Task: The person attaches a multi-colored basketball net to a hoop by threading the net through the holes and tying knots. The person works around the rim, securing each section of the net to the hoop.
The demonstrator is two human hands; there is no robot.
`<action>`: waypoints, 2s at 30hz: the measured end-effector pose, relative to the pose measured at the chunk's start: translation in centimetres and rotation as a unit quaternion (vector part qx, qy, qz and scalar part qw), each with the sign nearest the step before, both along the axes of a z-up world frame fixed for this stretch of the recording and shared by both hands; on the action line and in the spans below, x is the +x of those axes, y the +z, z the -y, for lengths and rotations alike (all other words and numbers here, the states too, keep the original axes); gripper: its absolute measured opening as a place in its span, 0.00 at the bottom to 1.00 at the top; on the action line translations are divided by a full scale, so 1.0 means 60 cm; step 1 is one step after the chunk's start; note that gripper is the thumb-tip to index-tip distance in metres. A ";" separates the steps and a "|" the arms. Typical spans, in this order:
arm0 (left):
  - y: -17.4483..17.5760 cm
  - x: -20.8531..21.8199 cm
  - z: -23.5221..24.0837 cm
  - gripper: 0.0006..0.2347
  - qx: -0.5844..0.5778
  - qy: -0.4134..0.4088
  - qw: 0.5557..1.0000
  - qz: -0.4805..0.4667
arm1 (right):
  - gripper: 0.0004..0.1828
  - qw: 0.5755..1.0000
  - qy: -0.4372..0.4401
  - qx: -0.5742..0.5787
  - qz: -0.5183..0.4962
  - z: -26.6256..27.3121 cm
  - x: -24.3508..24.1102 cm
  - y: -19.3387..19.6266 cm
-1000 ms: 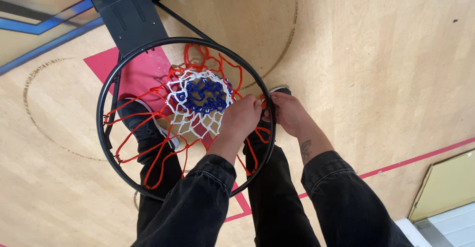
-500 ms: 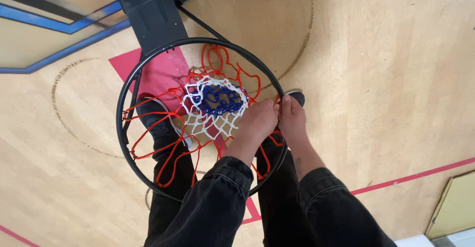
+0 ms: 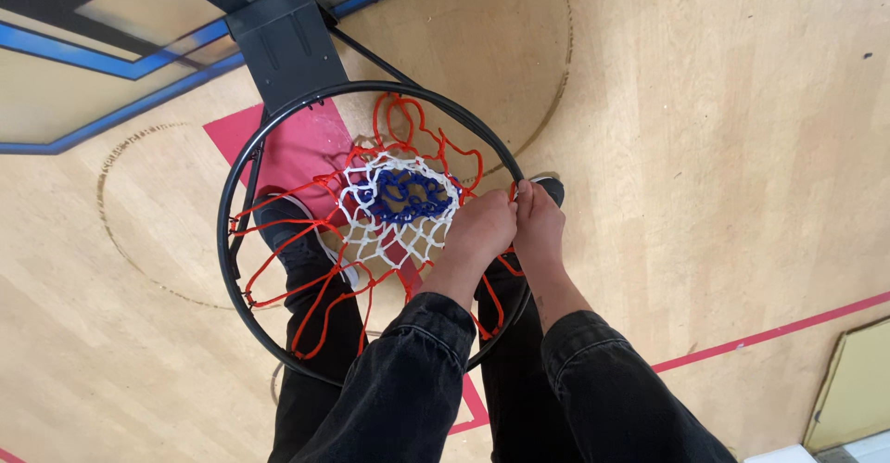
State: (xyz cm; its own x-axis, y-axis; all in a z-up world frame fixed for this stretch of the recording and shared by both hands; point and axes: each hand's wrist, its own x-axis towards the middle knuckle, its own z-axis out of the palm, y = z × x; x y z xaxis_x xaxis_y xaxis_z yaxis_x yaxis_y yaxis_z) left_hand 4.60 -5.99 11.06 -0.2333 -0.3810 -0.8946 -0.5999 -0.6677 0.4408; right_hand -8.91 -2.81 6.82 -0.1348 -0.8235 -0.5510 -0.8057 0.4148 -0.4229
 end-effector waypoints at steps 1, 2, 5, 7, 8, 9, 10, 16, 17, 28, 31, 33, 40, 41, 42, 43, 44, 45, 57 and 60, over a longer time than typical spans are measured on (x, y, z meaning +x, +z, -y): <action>-0.006 0.000 0.000 0.21 -0.001 -0.001 1.000 0.001 | 0.25 1.000 -0.001 -0.001 0.001 0.002 -0.003 -0.004; -0.012 -0.001 -0.001 0.21 -0.009 0.000 1.000 -0.002 | 0.26 1.000 0.003 0.001 0.000 0.003 -0.007 -0.009; 0.006 0.005 0.001 0.21 -0.009 -0.009 1.000 -0.001 | 0.26 1.000 0.000 0.011 0.004 0.004 -0.002 0.001; 0.014 0.009 0.002 0.20 -0.005 -0.016 1.000 -0.001 | 0.25 1.000 -0.004 0.016 0.006 0.006 0.002 0.003; 0.010 0.010 -0.001 0.20 -0.006 -0.010 1.000 -0.002 | 0.24 1.000 0.005 0.015 0.005 0.006 0.003 -0.001; 0.005 0.010 -0.002 0.20 -0.009 -0.005 1.000 -0.003 | 0.23 1.000 0.014 0.012 0.003 0.008 0.002 -0.006; 0.004 0.005 -0.002 0.20 -0.011 -0.006 1.000 -0.004 | 0.23 1.000 0.012 0.009 0.002 0.009 -0.004 -0.005; 0.051 0.024 0.015 0.21 -0.001 -0.008 1.000 0.000 | 0.25 1.000 0.024 0.001 0.013 0.010 -0.003 -0.006; 0.069 0.029 0.020 0.21 0.000 -0.015 1.000 0.001 | 0.24 1.000 0.014 0.013 0.016 0.009 -0.002 -0.003; 0.012 0.018 -0.031 0.18 -0.023 0.004 1.000 0.003 | 0.24 0.999 -0.013 0.044 0.022 0.000 -0.021 -0.015; 0.009 0.037 -0.041 0.18 -0.045 0.041 0.998 0.008 | 0.23 0.997 -0.030 0.058 0.050 -0.006 -0.029 -0.047; -0.009 0.039 -0.052 0.20 -0.010 0.036 0.999 0.030 | 0.23 0.991 -0.074 0.078 0.085 -0.013 -0.040 -0.062; -0.001 0.072 -0.057 0.16 -0.066 0.053 0.996 0.014 | 0.19 0.992 -0.053 0.096 0.069 0.013 -0.016 -0.018; 0.020 0.076 -0.056 0.16 -0.067 0.053 0.996 0.016 | 0.19 0.989 -0.060 0.110 0.080 0.015 -0.010 -0.002; 0.040 0.081 -0.056 0.16 -0.068 0.054 0.996 0.018 | 0.20 0.986 -0.067 0.124 0.090 0.016 -0.005 0.013; 0.015 0.081 -0.071 0.16 -0.067 0.053 0.996 0.018 | 0.20 0.986 -0.068 0.125 0.090 0.014 -0.009 0.007; -0.009 0.082 -0.086 0.16 -0.073 0.064 0.995 0.017 | 0.20 0.986 -0.061 0.124 0.091 0.012 -0.012 0.000; -0.034 0.082 -0.099 0.16 -0.080 0.074 0.994 0.016 | 0.21 0.987 -0.054 0.122 0.091 0.012 -0.016 -0.007; -0.015 0.088 -0.108 0.17 -0.049 0.120 0.991 -0.016 | 0.18 0.985 -0.093 0.108 0.095 0.014 -0.005 0.007; -0.033 0.088 -0.118 0.22 -0.085 0.120 0.989 -0.033 | 0.19 0.986 -0.094 0.099 0.096 0.018 0.004 0.024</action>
State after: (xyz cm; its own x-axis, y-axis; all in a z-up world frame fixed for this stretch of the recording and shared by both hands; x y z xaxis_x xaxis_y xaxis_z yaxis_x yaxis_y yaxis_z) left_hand 9.90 1.11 9.11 -0.1742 -0.5757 -0.7989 -0.3983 -0.7008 0.5919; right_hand -8.64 -3.87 8.25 -0.1530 -0.6677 -0.7286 -0.6193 0.6393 -0.4558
